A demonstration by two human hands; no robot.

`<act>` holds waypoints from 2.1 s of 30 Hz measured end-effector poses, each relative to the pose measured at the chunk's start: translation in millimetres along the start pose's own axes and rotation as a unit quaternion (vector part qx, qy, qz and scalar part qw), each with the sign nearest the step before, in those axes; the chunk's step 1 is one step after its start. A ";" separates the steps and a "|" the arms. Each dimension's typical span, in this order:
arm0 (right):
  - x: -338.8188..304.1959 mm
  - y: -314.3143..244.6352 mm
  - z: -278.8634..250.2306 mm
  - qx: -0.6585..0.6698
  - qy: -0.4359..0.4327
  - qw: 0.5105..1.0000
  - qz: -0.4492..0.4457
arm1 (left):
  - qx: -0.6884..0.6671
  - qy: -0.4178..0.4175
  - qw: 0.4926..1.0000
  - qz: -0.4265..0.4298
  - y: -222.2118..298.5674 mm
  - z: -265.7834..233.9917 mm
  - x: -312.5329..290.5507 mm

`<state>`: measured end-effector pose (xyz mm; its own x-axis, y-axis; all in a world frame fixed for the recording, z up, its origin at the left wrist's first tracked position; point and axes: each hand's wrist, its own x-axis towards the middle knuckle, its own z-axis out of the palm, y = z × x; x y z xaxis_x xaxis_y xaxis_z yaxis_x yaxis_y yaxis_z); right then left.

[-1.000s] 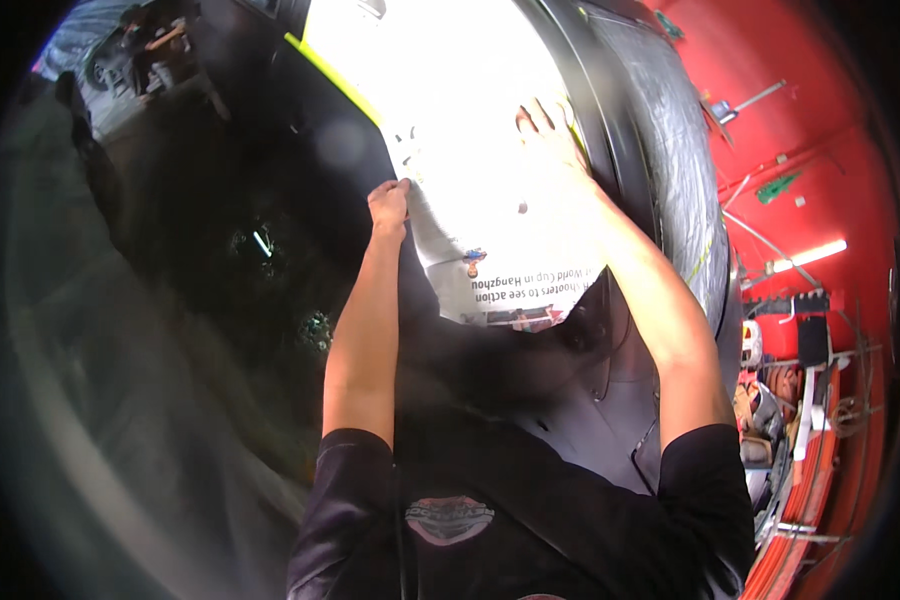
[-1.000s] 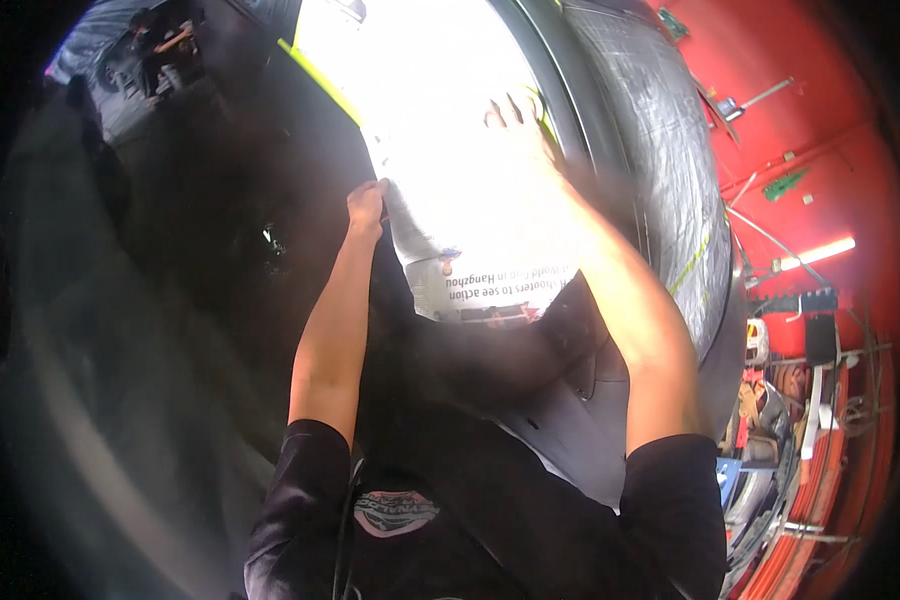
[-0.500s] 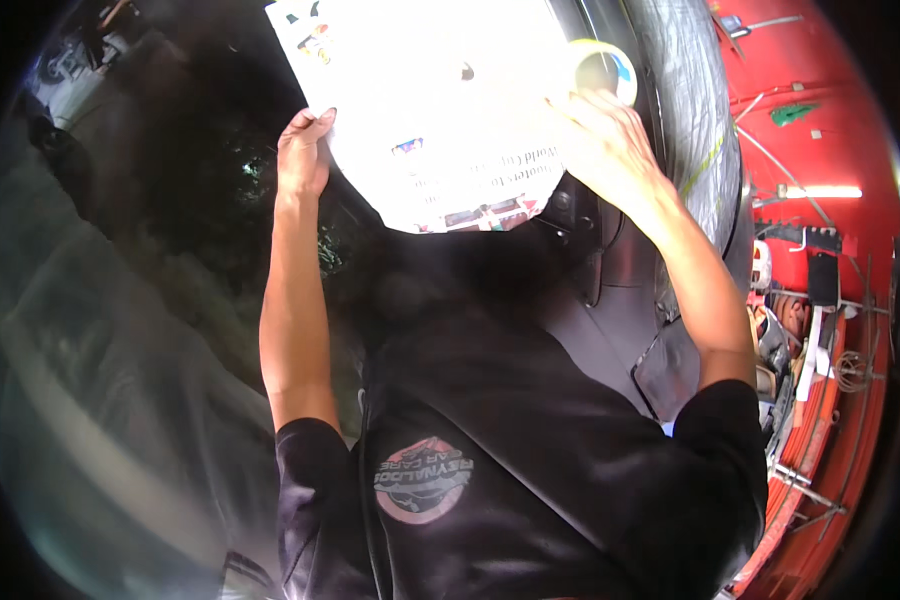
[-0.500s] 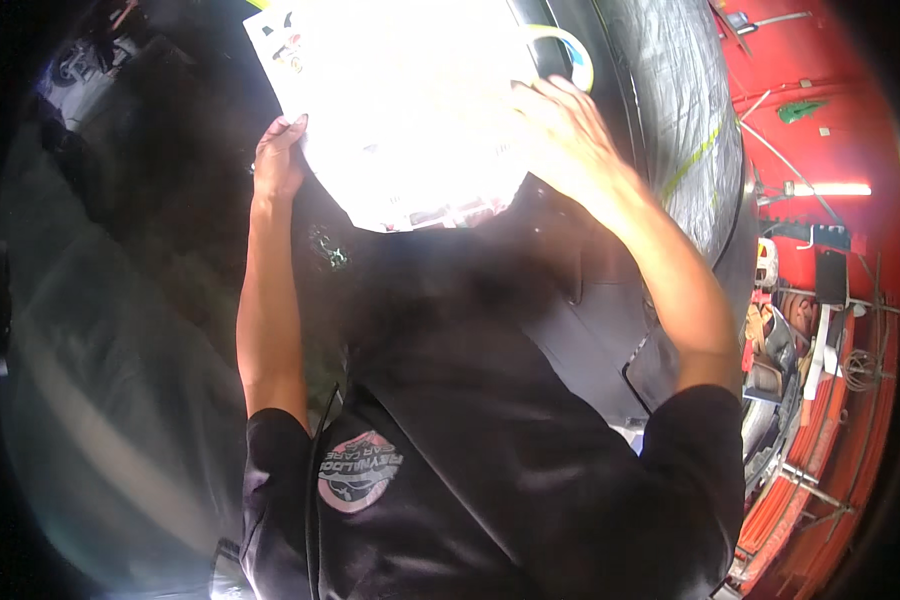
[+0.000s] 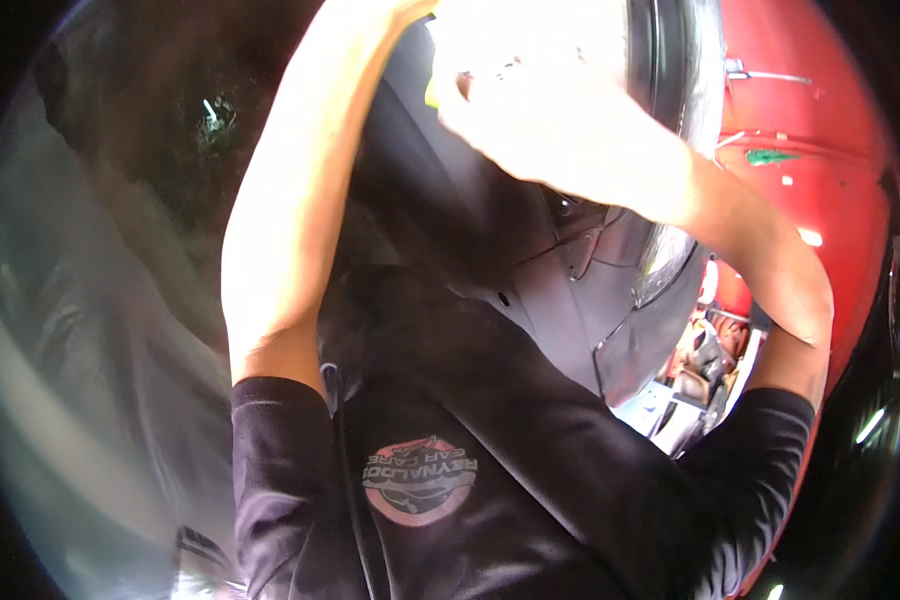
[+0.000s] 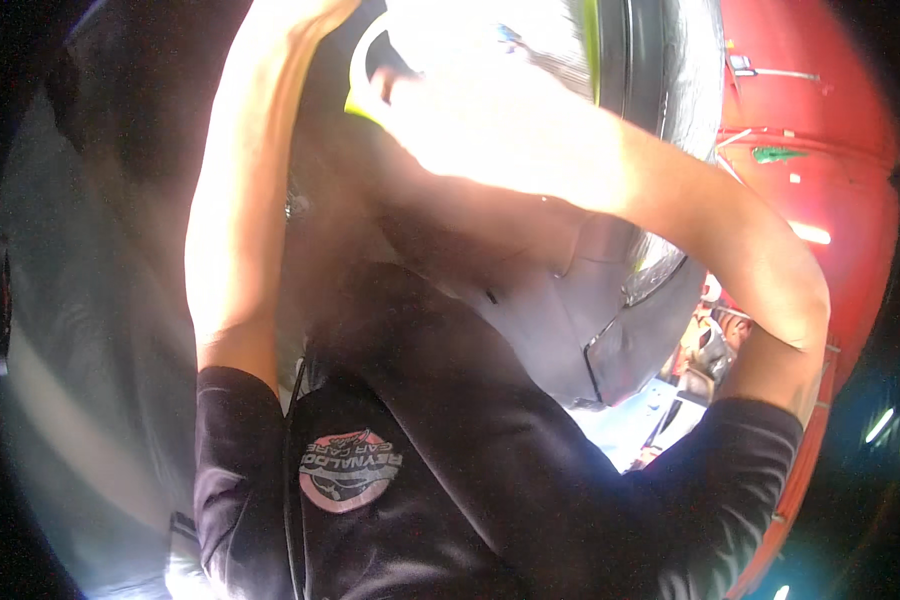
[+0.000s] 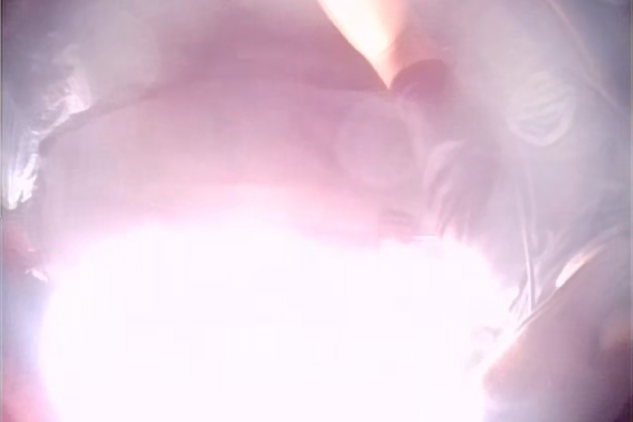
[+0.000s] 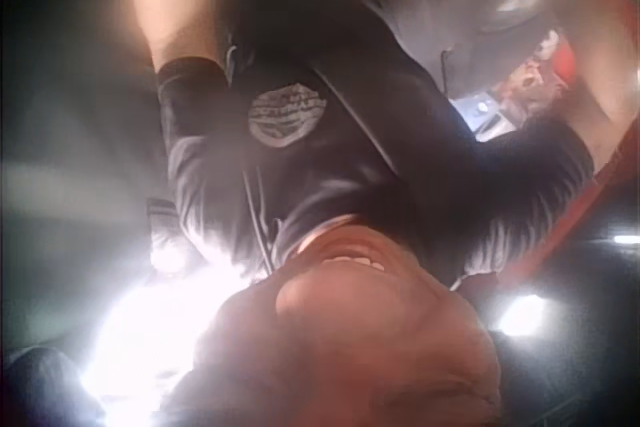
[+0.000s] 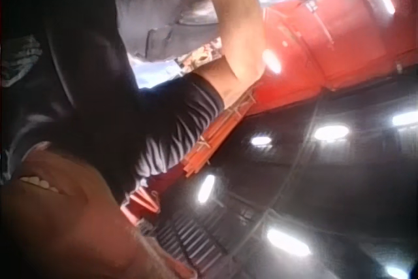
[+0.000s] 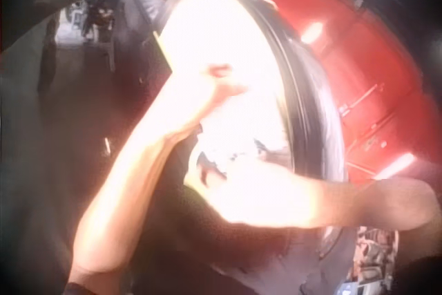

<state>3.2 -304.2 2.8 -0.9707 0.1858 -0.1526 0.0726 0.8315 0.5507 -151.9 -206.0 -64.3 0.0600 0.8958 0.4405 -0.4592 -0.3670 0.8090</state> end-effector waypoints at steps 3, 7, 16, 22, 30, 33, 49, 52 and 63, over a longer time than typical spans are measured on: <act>-6.4 27.1 7.4 0.105 -0.031 0.994 -0.002 | 0.048 0.022 0.998 0.029 5.6 7.8 4.6; -15.5 41.2 12.3 0.141 -0.045 0.989 0.003 | 0.072 0.032 0.995 0.058 12.3 18.4 5.9; -26.9 69.7 15.2 -0.145 -0.060 0.987 0.028 | 0.127 0.126 0.965 0.192 46.4 35.3 -45.6; -56.7 50.2 -40.5 -0.148 -0.126 0.981 0.013 | -0.001 0.301 0.945 0.125 -84.3 61.1 -183.3; -98.6 37.2 -71.1 -0.057 -0.057 0.995 0.062 | 0.025 0.151 0.986 -0.067 -224.9 197.5 -210.4; -118.5 29.4 -82.4 -0.021 -0.036 0.995 0.088 | 0.055 0.184 0.968 -0.160 -218.8 211.9 -192.9; -5.7 6.8 -24.7 0.077 0.206 0.975 -0.020 | -0.286 0.242 0.908 -0.185 -268.5 193.5 -137.3; -59.8 13.0 11.9 0.095 0.173 0.980 -0.033 | -0.295 0.248 0.907 -0.168 -263.0 164.6 -134.5; -143.6 10.9 109.6 0.166 0.085 0.975 0.122 | -0.352 0.217 0.873 -0.259 -246.4 158.7 -131.9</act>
<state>168.5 -264.4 -59.3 -0.9373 0.3326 0.1037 0.3483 0.9023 0.2541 93.9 -273.5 -260.0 0.1492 0.9627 -0.2255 -0.9101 0.2229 0.3493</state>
